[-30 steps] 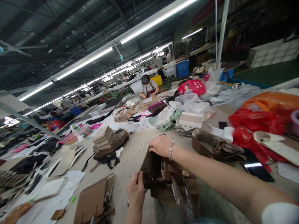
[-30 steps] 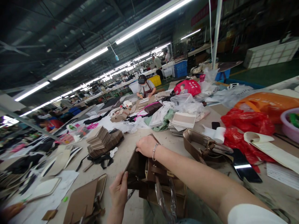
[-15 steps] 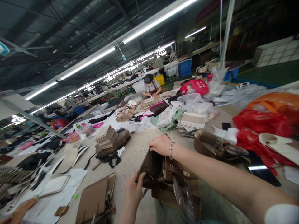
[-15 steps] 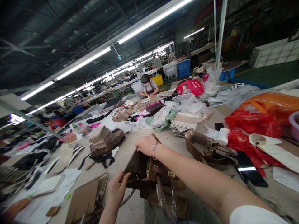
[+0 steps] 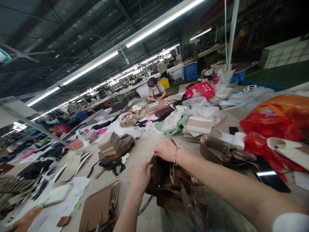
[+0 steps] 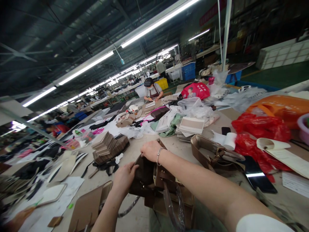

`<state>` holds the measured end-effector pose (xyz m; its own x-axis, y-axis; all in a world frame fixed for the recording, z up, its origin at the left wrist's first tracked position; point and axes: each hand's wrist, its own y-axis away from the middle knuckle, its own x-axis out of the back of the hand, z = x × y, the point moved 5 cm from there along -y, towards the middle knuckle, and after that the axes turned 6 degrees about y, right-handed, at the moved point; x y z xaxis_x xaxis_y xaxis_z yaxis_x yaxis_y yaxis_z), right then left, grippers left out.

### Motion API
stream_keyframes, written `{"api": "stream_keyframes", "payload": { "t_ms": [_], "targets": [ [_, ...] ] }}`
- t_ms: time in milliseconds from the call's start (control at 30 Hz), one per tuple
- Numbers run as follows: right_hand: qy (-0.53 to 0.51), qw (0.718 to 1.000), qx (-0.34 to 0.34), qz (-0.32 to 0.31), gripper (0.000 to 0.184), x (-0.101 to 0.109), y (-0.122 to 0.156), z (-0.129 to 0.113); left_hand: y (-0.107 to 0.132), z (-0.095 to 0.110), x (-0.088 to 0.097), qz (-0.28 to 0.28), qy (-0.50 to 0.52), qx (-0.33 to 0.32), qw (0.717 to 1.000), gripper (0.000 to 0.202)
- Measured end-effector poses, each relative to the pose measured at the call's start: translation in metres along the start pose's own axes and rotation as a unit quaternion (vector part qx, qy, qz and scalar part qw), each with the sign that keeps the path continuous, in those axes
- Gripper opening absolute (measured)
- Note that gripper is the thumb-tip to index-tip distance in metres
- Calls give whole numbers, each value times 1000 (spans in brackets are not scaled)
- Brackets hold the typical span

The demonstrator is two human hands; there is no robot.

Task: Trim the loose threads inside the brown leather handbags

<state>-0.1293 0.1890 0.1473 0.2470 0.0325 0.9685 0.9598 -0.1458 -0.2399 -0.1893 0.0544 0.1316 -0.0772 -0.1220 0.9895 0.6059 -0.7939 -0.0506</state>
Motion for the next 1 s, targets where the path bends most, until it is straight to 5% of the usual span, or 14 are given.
{"api": "stream_keyframes", "payload": {
  "t_ms": [300,633,767,1000],
  "targets": [
    [-14,1000,9,0,25,-2,-3,-6,-5,-7,0,-53,-14,5,998,36],
    [11,1000,4,-1,23,3,-2,-2,-20,11,10,-124,148,-69,979,44],
    [10,1000,-1,-2,24,3,-3,-5,-27,14,7,-90,74,-55,992,25],
    [14,1000,16,-12,34,3,3,2,-32,9,-5,-53,13,-31,998,31]
  ]
}}
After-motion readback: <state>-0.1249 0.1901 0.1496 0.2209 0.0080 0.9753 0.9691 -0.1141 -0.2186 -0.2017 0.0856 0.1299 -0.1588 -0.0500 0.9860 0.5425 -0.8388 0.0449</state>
